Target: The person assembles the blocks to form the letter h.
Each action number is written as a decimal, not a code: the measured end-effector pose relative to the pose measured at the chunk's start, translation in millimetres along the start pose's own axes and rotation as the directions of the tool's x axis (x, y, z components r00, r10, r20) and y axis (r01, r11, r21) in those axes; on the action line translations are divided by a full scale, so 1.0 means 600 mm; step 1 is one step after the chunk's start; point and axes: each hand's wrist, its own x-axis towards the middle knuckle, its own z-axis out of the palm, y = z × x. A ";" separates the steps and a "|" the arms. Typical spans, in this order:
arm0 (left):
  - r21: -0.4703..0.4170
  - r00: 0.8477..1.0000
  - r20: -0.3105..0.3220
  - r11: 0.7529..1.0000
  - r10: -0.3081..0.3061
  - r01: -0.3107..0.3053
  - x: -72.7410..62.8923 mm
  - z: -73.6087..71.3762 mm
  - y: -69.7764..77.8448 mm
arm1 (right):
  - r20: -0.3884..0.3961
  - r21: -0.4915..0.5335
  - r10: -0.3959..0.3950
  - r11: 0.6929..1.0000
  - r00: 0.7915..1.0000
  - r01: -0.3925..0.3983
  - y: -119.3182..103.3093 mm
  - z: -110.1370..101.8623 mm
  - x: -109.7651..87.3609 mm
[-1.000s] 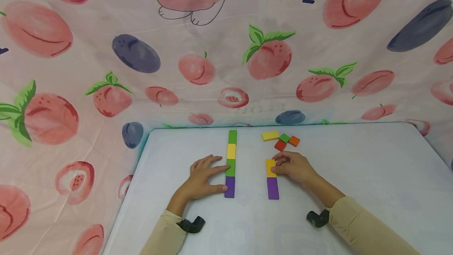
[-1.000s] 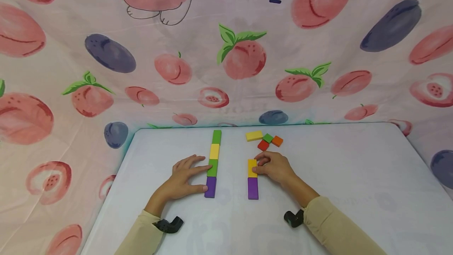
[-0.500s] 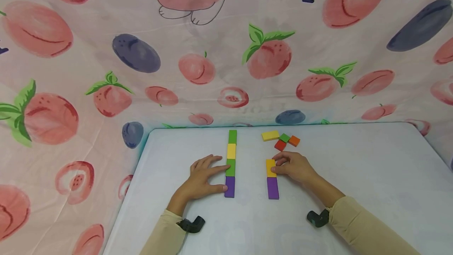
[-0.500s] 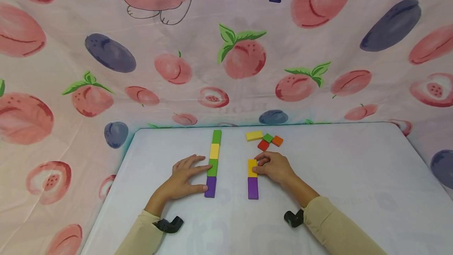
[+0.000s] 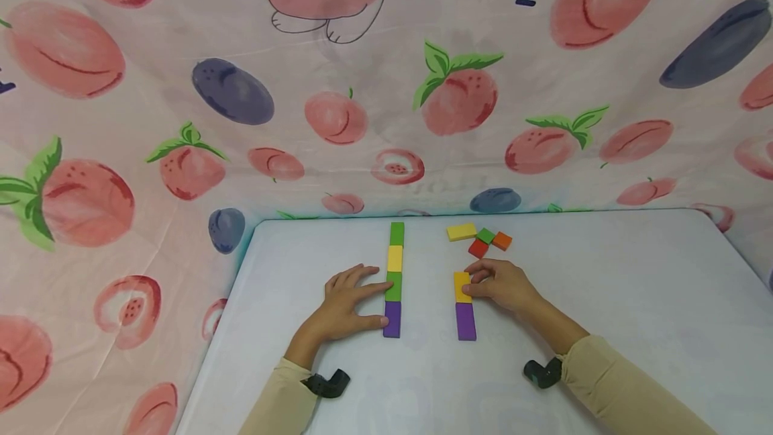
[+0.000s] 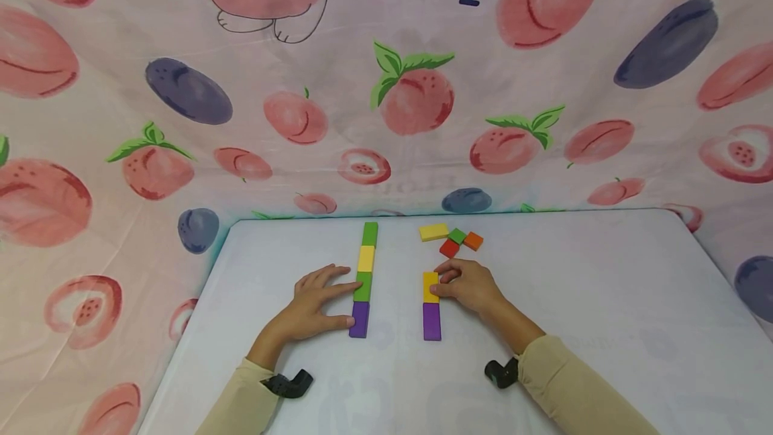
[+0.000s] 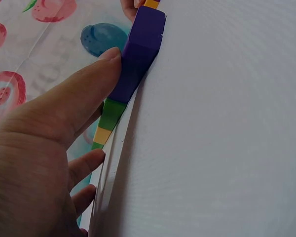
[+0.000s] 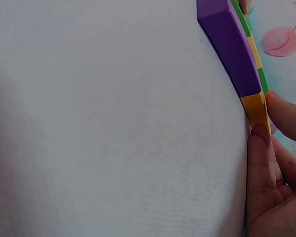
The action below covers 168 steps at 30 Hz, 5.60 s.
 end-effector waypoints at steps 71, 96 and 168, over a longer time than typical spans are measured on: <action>0.013 1.000 -0.009 1.000 0.011 -0.011 -0.001 0.002 -0.004 | 0.070 0.180 0.045 0.982 0.997 -0.057 0.003 -0.010 0.002; 0.019 1.000 -0.006 1.000 0.003 -0.003 -0.003 0.004 -0.009 | -0.258 -0.267 -0.231 0.950 0.938 0.160 -0.041 -0.056 0.082; -0.014 1.000 0.010 1.000 0.000 0.000 -0.005 -0.002 0.001 | -0.190 -0.235 -0.123 0.969 0.974 0.076 -0.067 -0.039 0.101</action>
